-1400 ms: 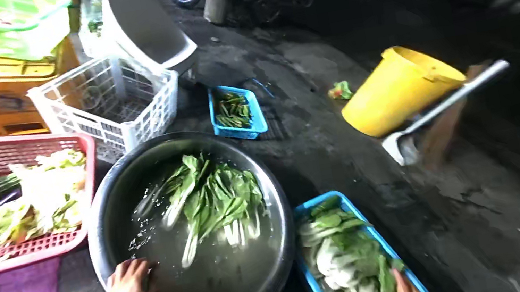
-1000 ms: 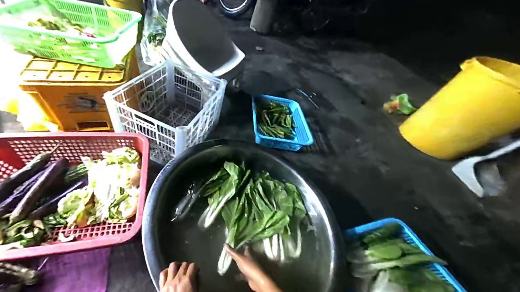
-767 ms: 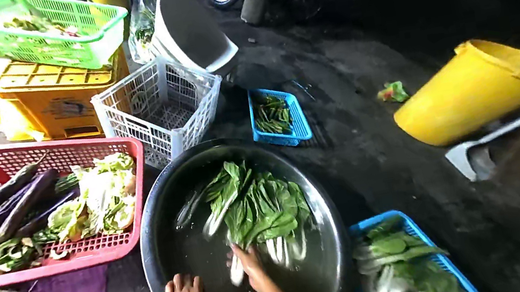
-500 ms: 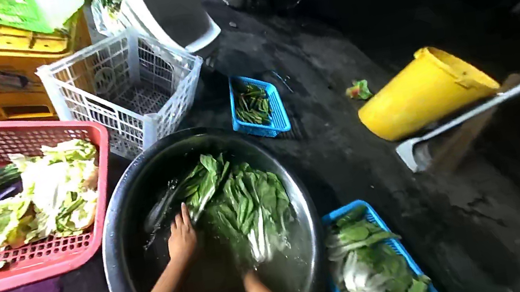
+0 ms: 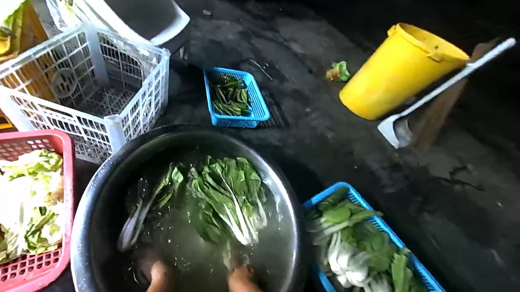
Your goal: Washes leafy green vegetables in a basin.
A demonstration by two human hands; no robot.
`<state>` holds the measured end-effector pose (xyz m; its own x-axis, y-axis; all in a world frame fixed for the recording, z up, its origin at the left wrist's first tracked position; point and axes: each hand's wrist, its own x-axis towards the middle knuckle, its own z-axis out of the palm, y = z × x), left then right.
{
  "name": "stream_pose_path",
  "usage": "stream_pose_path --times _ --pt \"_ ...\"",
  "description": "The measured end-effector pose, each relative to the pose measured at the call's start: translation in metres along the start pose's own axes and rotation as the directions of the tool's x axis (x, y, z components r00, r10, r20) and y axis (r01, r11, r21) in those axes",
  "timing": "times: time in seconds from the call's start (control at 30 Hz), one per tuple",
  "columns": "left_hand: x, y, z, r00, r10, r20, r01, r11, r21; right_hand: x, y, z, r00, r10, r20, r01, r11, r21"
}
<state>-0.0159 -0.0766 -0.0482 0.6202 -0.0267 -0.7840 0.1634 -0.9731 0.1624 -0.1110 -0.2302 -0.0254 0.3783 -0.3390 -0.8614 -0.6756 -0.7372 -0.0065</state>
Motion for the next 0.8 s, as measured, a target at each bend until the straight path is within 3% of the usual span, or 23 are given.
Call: stream_pose_path --times 0.07,0.13,0.17,0.2,0.23,0.27,0.3,0.33,0.43,0.5,0.57,0.63,0.73,0.8 --pt "-0.020 0.003 0.015 0.974 0.107 0.201 -0.132 0.984 0.117 0.001 0.006 0.002 0.988 -0.114 0.108 0.105 0.991 0.080" --pt "-0.038 0.004 0.023 0.908 0.287 0.305 -0.278 0.958 -0.074 0.000 0.025 0.006 0.979 -0.172 0.113 0.099 0.875 0.474" --pt "-0.053 0.004 0.025 0.866 0.388 0.314 -0.312 0.912 -0.267 -0.009 0.034 0.005 0.981 -0.171 0.086 0.066 0.726 0.684" --pt "-0.069 0.005 0.027 0.834 0.451 0.318 -0.255 0.825 -0.504 -0.022 0.042 0.003 0.985 -0.167 0.050 0.051 0.552 0.832" --pt "-0.082 0.007 0.032 0.808 0.478 0.344 -0.089 0.677 -0.731 -0.036 0.047 -0.004 0.986 -0.166 0.028 0.041 0.398 0.917" --pt "-0.097 0.012 0.035 0.781 0.487 0.392 0.104 0.517 -0.850 -0.051 0.052 -0.012 0.984 -0.178 0.017 0.037 0.300 0.953" --pt "-0.114 0.016 0.033 0.768 0.475 0.430 0.232 0.419 -0.878 -0.066 0.056 -0.019 0.978 -0.206 0.014 0.039 0.249 0.968" --pt "-0.131 0.021 0.028 0.779 0.447 0.439 0.271 0.391 -0.879 -0.082 0.060 -0.024 0.972 -0.236 0.010 0.051 0.249 0.967" --pt "-0.187 0.038 0.005 0.846 0.414 0.334 0.105 0.486 -0.868 -0.127 0.069 -0.034 0.931 -0.356 -0.074 0.194 0.316 0.929" --pt "-0.206 0.046 0.002 0.841 0.484 0.242 -0.030 0.488 -0.873 -0.156 0.078 -0.041 0.910 -0.404 -0.098 0.237 0.312 0.920" --pt "-0.215 0.052 -0.004 0.767 0.614 0.186 -0.177 0.481 -0.858 -0.174 0.091 -0.044 0.892 -0.439 -0.112 0.218 0.201 0.955" --pt "-0.227 0.061 -0.010 0.693 0.698 0.183 -0.275 0.490 -0.827 -0.186 0.104 -0.043 0.894 -0.398 -0.204 0.218 -0.011 0.976" --pt "-0.237 0.078 -0.030 0.582 0.773 0.252 -0.281 0.482 -0.830 -0.202 0.131 -0.060 0.878 -0.330 -0.348 0.280 -0.236 0.931" --pt "-0.229 0.084 -0.043 0.516 0.816 0.263 -0.337 0.475 -0.813 -0.220 0.154 -0.076 0.844 -0.269 -0.464 0.382 -0.304 0.873"
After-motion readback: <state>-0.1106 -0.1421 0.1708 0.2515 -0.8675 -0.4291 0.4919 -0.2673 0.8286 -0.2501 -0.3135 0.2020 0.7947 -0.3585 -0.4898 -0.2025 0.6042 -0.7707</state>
